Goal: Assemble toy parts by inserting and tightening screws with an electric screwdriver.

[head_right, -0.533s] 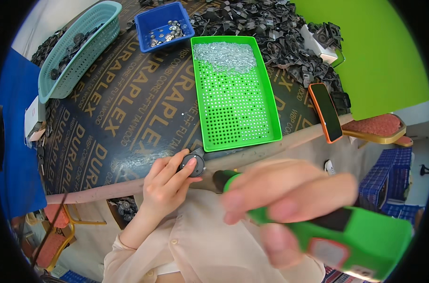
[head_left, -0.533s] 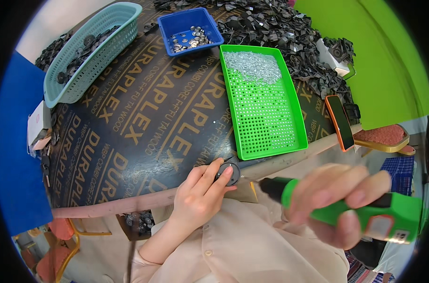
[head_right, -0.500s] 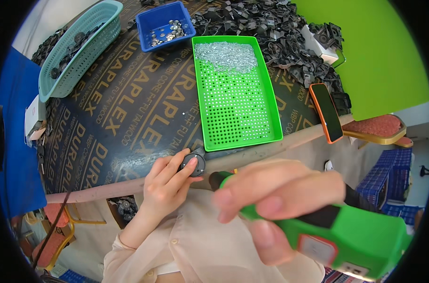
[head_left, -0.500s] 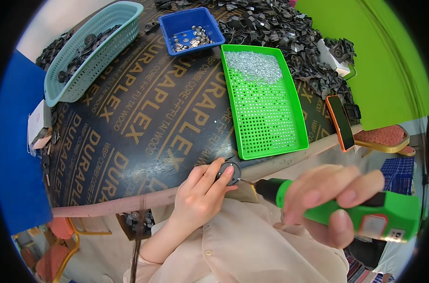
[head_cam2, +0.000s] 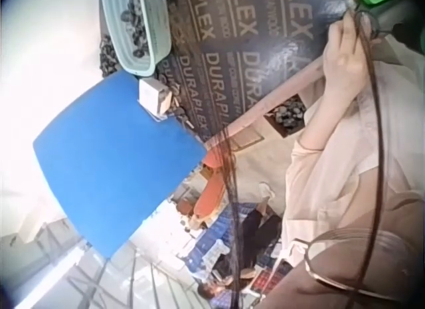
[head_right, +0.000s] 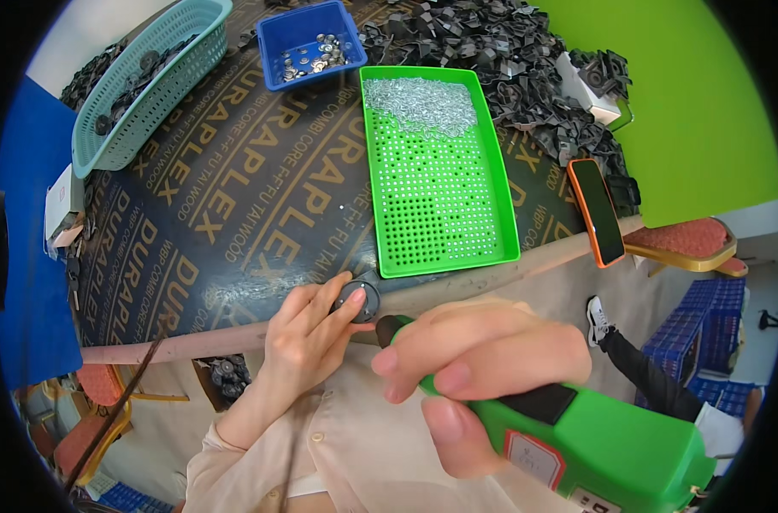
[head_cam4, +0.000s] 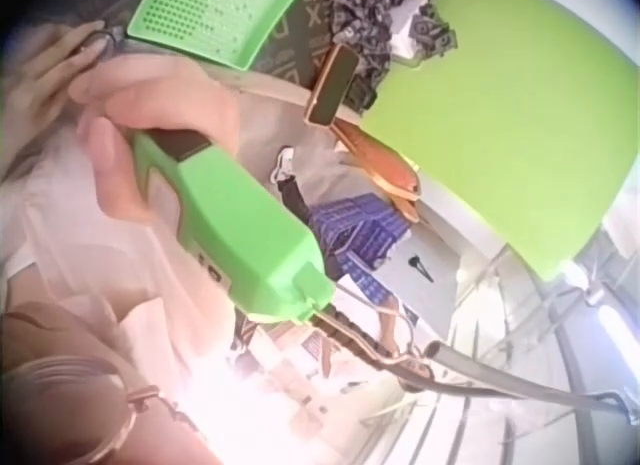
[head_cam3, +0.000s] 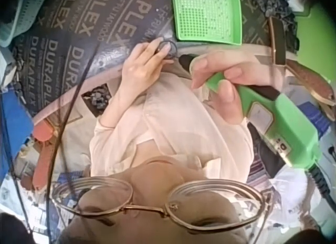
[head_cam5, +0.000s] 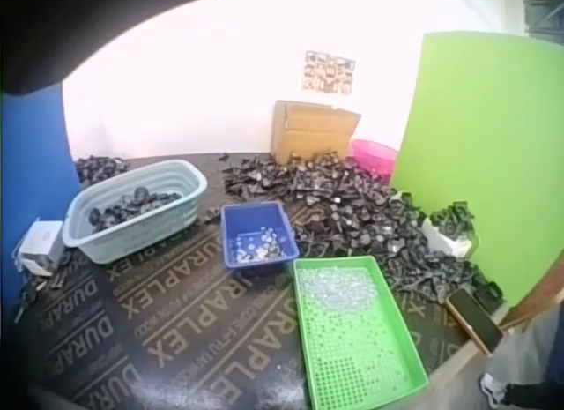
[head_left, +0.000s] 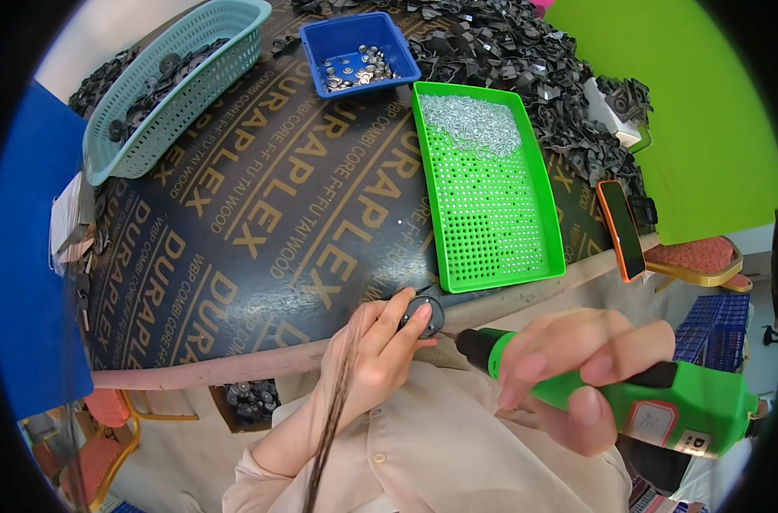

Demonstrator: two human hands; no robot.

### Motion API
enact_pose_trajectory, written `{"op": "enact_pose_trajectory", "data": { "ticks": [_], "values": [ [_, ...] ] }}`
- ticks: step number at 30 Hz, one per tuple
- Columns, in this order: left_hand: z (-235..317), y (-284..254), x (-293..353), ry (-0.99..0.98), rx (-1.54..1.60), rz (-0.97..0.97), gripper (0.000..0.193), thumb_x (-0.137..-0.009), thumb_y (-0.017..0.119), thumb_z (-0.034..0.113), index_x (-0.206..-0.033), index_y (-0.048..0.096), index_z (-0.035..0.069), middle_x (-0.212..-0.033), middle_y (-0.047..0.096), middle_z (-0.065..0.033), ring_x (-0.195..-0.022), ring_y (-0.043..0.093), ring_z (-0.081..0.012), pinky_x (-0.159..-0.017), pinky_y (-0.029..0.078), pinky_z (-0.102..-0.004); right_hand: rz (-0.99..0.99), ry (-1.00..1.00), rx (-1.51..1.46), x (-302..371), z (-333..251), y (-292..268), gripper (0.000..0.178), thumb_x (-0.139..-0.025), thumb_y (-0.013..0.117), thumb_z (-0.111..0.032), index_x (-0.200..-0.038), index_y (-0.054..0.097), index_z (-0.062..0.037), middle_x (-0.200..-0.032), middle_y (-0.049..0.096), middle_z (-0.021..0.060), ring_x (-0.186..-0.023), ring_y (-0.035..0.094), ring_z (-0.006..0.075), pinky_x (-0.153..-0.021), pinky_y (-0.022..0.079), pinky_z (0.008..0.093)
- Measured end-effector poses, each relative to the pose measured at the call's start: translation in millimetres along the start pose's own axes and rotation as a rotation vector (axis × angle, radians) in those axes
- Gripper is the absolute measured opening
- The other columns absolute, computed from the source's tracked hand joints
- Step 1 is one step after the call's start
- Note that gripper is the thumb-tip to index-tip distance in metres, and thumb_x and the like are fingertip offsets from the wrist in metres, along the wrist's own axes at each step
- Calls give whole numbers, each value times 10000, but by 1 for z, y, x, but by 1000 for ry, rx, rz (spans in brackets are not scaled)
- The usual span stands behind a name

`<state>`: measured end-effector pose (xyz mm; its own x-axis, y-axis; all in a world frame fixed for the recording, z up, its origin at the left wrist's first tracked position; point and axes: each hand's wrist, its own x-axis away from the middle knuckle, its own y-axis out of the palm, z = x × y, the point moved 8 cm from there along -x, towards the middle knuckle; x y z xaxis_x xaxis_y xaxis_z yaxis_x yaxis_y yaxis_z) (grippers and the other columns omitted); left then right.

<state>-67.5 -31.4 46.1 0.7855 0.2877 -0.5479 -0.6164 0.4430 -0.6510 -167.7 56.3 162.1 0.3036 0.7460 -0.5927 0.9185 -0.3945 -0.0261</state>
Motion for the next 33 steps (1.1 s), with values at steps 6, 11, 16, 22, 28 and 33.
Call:
{"op": "enact_pose_trajectory", "data": {
  "ticks": [6,11,16,22,28,33],
  "values": [
    [7,2,-4,18,30,0,400,-639,772,31,-1016,648,-23,-1083,615,-181,-755,576,-242,-588,518,-314,-11,10,29,3,-5,-2,221,-879,520,-48,-980,325,-35,-953,577,245,-516,609,271,-471,538,377],
    [1,-2,3,-5,-30,9,375,-656,769,56,-1004,659,-25,-1065,624,-185,-755,577,-241,-625,518,-295,3,-8,-20,2,5,4,211,-881,512,-53,-983,328,-35,-942,574,233,-503,600,268,-451,537,374],
    [7,-1,-2,5,-32,7,412,-646,785,97,-1023,661,-16,-1108,619,-193,-792,593,-254,-665,524,-307,30,-72,-20,2,-16,-7,226,-861,520,-63,-970,326,-27,-919,560,230,-458,581,266,-414,529,360],
    [10,-21,-8,-86,125,13,502,-602,821,139,-1055,654,0,-1173,603,-171,-871,599,-268,-724,521,-331,192,-115,-242,15,-31,-26,266,-859,561,-24,-1018,348,-28,-973,580,256,-568,613,305,-518,535,420],
    [23,-28,-4,-62,185,40,382,-595,795,35,-964,696,30,-799,597,-29,-711,534,-200,-595,443,-295,254,-227,-240,15,-31,-21,263,-838,567,-78,-930,325,-33,-838,573,171,-446,609,241,-381,538,333],
    [19,-25,3,-76,233,31,317,-604,765,-19,-906,691,43,-798,603,-31,-703,540,-201,-579,431,-298,242,-213,-241,17,-35,-23,270,-835,576,-76,-928,326,-40,-840,592,168,-467,627,249,-392,544,352]
  ]
}}
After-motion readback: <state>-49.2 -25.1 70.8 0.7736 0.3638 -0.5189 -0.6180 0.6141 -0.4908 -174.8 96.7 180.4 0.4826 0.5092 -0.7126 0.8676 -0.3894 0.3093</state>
